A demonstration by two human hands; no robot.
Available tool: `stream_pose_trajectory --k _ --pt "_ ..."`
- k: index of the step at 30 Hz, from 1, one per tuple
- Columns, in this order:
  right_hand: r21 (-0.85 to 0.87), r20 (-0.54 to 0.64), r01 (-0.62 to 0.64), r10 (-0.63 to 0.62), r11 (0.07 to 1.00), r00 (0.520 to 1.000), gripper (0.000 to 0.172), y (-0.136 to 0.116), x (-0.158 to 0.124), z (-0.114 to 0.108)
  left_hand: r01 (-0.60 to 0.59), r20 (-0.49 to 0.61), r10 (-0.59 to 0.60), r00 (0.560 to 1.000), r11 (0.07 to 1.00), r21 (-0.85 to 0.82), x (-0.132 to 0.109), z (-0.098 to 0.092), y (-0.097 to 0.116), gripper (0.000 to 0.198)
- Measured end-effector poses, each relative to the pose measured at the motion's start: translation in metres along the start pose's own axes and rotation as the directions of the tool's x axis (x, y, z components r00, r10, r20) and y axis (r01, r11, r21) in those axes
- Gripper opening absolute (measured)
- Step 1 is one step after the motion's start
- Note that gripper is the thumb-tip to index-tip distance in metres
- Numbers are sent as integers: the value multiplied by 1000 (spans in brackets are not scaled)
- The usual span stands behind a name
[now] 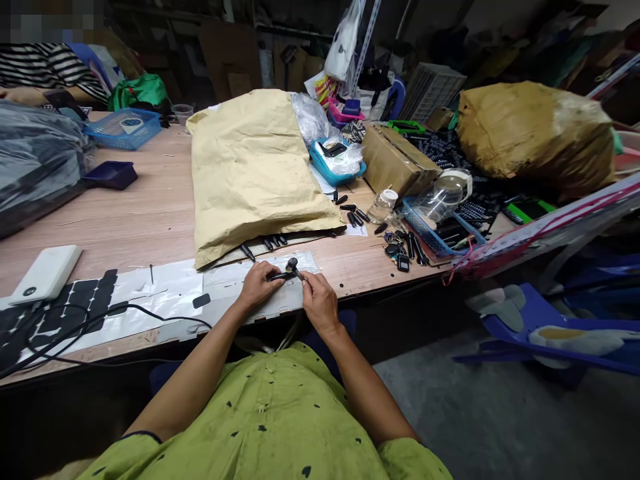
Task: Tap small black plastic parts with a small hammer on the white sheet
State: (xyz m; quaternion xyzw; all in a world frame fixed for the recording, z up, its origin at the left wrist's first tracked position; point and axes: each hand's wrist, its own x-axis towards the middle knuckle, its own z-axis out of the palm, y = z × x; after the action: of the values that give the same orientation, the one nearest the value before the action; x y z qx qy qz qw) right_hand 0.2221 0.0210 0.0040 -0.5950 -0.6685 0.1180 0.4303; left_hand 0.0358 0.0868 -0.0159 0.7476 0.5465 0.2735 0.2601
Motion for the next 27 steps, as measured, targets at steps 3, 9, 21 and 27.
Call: stream_pose_trajectory --k 3,9,21,27 --pt "-46 -14 41 -42 998 999 34 -5 -6 -2 -5 -5 5 1000 1000 5 0 1 1 10" --pt "-92 -72 94 -101 991 992 35 -1 -19 3 -27 -4 27 1000 1000 5 -1 2 0 10" --pt "-95 5 73 -73 993 997 37 -6 -20 8 -34 -4 34 999 999 -6 0 4 0 11" --pt "-114 63 67 -60 991 996 38 -7 -18 9 -34 6 34 999 999 0 0 3 2 10"
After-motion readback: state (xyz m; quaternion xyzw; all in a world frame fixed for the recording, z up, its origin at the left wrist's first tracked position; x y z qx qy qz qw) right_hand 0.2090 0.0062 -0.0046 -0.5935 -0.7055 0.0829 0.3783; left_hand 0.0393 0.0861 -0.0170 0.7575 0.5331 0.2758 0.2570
